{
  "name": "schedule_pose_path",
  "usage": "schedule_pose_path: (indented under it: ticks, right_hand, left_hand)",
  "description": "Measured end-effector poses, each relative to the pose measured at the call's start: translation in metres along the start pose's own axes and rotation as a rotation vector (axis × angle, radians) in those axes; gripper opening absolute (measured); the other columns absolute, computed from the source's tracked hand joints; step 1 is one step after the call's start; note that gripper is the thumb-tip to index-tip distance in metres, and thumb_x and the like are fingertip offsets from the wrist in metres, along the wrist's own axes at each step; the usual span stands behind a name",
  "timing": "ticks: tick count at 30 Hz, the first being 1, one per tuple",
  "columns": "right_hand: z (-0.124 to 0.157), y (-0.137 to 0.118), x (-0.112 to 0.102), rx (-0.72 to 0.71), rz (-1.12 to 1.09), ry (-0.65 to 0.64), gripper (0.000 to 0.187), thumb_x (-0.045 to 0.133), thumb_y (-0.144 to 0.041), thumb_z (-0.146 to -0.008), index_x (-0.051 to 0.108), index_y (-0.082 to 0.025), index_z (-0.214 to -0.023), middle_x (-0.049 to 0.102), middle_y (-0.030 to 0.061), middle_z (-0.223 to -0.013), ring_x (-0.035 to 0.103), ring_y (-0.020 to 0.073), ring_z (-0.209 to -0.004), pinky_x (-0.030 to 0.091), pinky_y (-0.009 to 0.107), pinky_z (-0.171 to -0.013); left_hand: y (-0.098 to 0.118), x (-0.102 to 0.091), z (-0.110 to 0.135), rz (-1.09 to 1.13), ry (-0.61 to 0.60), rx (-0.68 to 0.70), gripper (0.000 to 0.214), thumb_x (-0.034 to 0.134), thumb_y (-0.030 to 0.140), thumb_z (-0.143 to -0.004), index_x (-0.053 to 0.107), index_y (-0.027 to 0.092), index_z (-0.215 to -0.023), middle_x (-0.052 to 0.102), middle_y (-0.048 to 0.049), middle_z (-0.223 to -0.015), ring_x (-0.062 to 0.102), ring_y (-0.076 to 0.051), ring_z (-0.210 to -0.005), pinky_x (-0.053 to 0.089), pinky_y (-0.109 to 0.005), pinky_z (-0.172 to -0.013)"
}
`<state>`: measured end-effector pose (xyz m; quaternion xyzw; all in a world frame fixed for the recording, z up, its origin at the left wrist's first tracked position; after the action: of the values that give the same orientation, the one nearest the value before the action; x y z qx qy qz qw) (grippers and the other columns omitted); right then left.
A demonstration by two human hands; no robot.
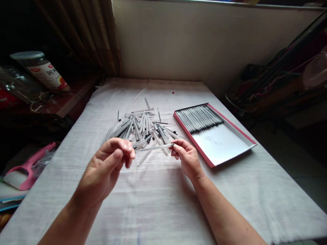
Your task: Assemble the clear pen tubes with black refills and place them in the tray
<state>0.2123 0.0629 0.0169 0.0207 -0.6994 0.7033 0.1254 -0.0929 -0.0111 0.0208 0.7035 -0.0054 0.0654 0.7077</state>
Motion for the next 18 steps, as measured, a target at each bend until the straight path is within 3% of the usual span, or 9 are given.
schedule_pose_path:
  ticks: [2,4,7,9,14,18]
  right_hand:
    - [0.000,0.001,0.000,0.025,-0.046,0.004,0.019,0.067,-0.033,-0.072,0.065,-0.017,-0.083,0.068,0.0023,-0.068,0.053,0.0097,-0.050,0.035,0.020,-0.043]
    - [0.000,0.001,0.000,0.038,-0.068,0.001,0.019,0.067,-0.032,-0.070,0.065,-0.017,-0.082,0.068,0.0023,-0.067,0.052,0.0093,-0.049,0.035,0.021,-0.043]
    - [0.000,0.000,0.001,0.049,-0.079,0.006,0.019,0.067,-0.032,-0.070,0.064,-0.018,-0.082,0.068,0.0020,-0.066,0.051,0.0094,-0.048,0.034,0.021,-0.043]
    - [0.000,0.000,0.001,0.052,-0.074,0.015,0.019,0.067,-0.033,-0.070,0.064,-0.018,-0.082,0.068,0.0019,-0.065,0.052,0.0098,-0.049,0.035,0.021,-0.043]
    - [0.001,-0.002,0.000,0.020,0.004,0.019,0.020,0.065,-0.034,-0.071,0.063,-0.018,-0.082,0.069,0.0025,-0.065,0.055,0.0109,-0.049,0.037,0.022,-0.043]
    - [0.002,-0.003,0.001,-0.015,0.050,0.001,0.018,0.064,-0.034,-0.073,0.063,-0.018,-0.082,0.069,0.0027,-0.066,0.056,0.0110,-0.050,0.039,0.022,-0.044]
  left_hand:
    - [0.011,0.040,-0.047,0.152,0.008,-0.125,0.016,0.068,0.035,-0.082,0.069,0.020,-0.086,0.068,-0.0041,-0.086,0.064,-0.016,-0.076,0.051,-0.024,-0.059]
    - [0.013,0.062,-0.068,0.322,0.074,-0.241,0.016,0.067,0.035,-0.082,0.068,0.019,-0.082,0.067,-0.0022,-0.082,0.063,-0.013,-0.070,0.047,-0.020,-0.052]
    - [-0.003,0.067,-0.063,0.426,0.181,-0.433,0.014,0.059,0.029,-0.086,0.067,0.018,-0.083,0.069,-0.0034,-0.086,0.064,-0.012,-0.072,0.047,-0.018,-0.052]
    - [-0.014,0.065,-0.056,0.428,0.197,-0.485,0.015,0.058,0.028,-0.088,0.068,0.017,-0.086,0.070,-0.0052,-0.090,0.065,-0.012,-0.074,0.048,-0.017,-0.053]
    - [-0.024,0.065,-0.056,0.296,0.128,-0.394,0.029,0.069,0.041,-0.079,0.068,0.015,-0.091,0.069,-0.0073,-0.096,0.064,-0.015,-0.080,0.048,-0.018,-0.053]
    - [-0.019,0.068,-0.059,0.068,0.031,-0.262,0.045,0.075,0.052,-0.068,0.068,0.017,-0.095,0.068,-0.0066,-0.097,0.063,-0.015,-0.079,0.046,-0.017,-0.051]
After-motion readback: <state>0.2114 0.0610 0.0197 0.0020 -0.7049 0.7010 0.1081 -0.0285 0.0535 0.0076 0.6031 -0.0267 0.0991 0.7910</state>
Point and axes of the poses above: each hand's wrist, its own z-axis away from the middle knuckle, its own x-axis out of the palm, y = z × x, the point moved 8 cm from there along -z, towards the middle knuckle
